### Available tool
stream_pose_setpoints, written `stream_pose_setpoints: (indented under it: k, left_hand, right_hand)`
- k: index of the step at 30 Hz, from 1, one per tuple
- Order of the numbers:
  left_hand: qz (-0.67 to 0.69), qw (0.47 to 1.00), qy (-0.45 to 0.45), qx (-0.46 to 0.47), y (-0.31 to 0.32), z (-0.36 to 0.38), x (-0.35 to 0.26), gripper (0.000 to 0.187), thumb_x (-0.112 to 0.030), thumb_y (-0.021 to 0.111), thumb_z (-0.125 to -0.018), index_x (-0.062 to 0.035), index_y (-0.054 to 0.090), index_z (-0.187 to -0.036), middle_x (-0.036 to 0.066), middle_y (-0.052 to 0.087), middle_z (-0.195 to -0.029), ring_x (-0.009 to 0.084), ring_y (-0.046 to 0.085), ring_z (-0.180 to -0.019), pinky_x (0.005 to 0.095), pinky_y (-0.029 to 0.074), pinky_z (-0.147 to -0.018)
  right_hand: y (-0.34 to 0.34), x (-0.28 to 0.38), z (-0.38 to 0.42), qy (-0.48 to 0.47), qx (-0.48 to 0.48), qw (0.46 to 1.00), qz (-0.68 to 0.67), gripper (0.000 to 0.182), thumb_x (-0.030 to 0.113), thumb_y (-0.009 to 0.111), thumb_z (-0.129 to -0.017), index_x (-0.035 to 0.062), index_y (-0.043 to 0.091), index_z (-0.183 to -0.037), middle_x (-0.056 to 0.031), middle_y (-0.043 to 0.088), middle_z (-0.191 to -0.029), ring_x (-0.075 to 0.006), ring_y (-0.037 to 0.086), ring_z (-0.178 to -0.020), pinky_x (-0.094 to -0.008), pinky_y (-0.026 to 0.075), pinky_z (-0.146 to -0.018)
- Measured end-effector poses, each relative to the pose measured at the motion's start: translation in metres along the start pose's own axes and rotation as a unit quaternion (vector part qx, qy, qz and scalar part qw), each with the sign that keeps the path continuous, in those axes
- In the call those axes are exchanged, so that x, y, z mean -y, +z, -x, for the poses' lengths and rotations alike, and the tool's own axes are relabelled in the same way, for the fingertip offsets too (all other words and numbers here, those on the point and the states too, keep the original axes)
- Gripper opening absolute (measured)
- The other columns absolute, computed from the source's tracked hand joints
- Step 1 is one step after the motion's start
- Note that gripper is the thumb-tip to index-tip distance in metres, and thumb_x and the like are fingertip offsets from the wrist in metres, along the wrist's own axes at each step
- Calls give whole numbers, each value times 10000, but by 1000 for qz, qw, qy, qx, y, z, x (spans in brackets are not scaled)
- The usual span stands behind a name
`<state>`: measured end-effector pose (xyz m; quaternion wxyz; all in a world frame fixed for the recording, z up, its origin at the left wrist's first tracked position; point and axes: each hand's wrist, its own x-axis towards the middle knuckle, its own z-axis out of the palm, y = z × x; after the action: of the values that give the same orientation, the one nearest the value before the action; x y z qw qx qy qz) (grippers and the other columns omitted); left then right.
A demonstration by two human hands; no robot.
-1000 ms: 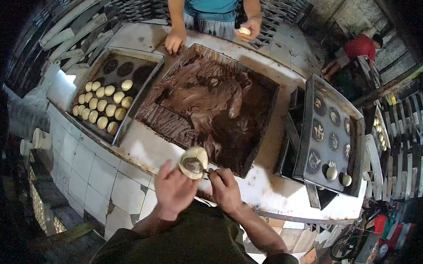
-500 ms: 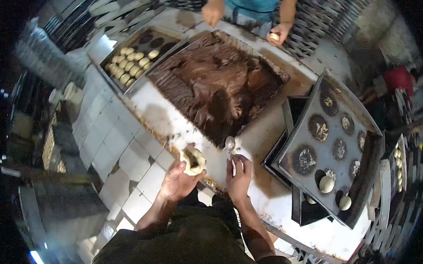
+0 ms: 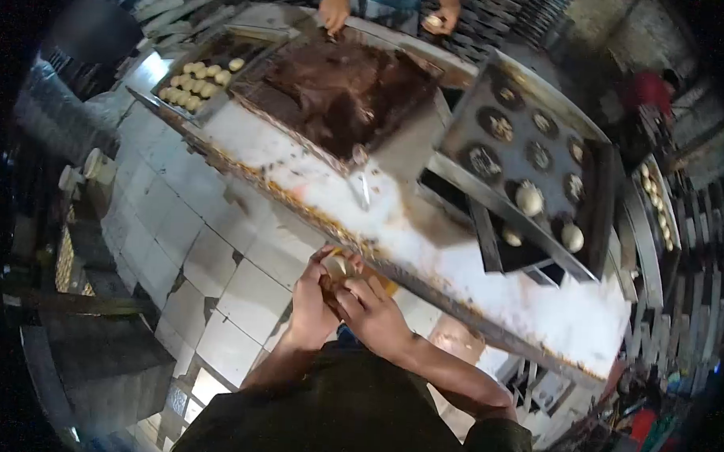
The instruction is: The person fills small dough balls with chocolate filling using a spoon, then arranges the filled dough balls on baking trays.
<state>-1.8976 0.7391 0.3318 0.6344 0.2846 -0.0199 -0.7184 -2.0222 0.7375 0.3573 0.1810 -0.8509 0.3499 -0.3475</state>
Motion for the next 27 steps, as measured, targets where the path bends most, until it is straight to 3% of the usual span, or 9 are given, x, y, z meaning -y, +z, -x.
stream_pose_setpoints:
  k: [5,8,13,15,16,19,21,25,27]
  left_hand:
    - [-4,995,-97,28,32,33,57,346,-110,392,-904,0,436,-1229,134,530,-1179,200,506,-1090,333,377,-969]
    - [-210,940,-208,167,40,32,70,319,-54,395,-918,-9,471,-1225,85,525,-1188,160,503,-1099,301,410,-936]
    - [-286,884,-258,265,85,18,153,322,-190,500,-931,-2,490,-1193,86,569,-1091,175,553,-1021,326,465,-866]
    - [-278,915,-215,200,102,8,223,308,-198,520,-920,-6,504,-1160,81,580,-1041,177,586,-941,314,494,-811]
    - [-274,917,-231,176,125,10,257,279,-193,550,-901,-14,522,-1114,79,580,-1024,170,599,-858,300,512,-749]
    - [-341,915,-110,186,159,2,388,290,-94,628,-835,-18,496,-1082,104,570,-993,192,597,-854,309,508,-737]
    - [-553,744,219,303,163,-17,458,354,-53,646,-794,-24,472,-1101,134,556,-1012,265,585,-929,348,491,-787]
    - [-764,411,222,446,161,-24,487,737,-87,698,-719,-62,308,-1344,170,346,-1366,353,307,-1283,381,294,-1042]
    - [-746,481,126,443,172,-3,450,877,-131,730,-708,-74,196,-1401,176,256,-1423,333,209,-1340,383,241,-1077]
  right_hand:
    - [-71,11,44,173,27,981,82,227,71,621,-772,37,546,-983,-134,579,-865,-325,611,-828,-403,504,-670]
    - [-134,-3,50,292,152,932,-151,238,105,657,-798,0,490,-930,-137,627,-763,-270,638,-686,-321,509,-652]
    - [-169,-58,148,399,-41,866,-299,178,-10,646,-776,-5,505,-884,-161,605,-934,-291,628,-789,-345,503,-706]
    - [-181,-62,187,281,-228,932,-35,171,-19,633,-767,9,529,-899,-192,505,-1146,-321,529,-1054,-415,455,-855]
    - [-194,-66,209,226,-212,934,177,273,-30,636,-728,31,561,-983,-192,404,-1264,-383,335,-1231,-510,345,-970]
    - [-237,-102,293,320,-116,901,270,385,-10,602,-692,91,594,-1064,-188,406,-1263,-468,261,-1241,-550,265,-1014]
    - [-271,-133,340,355,-195,888,220,362,-61,540,-697,45,610,-1036,-193,442,-1221,-374,351,-1213,-509,293,-999]
    - [-306,-236,377,468,-367,798,94,173,50,512,-834,-20,594,-969,-205,548,-1070,-354,505,-1002,-394,415,-855]
    - [-295,-250,351,440,-321,838,-27,179,106,516,-851,-12,600,-957,-213,587,-948,-356,543,-900,-385,425,-837]
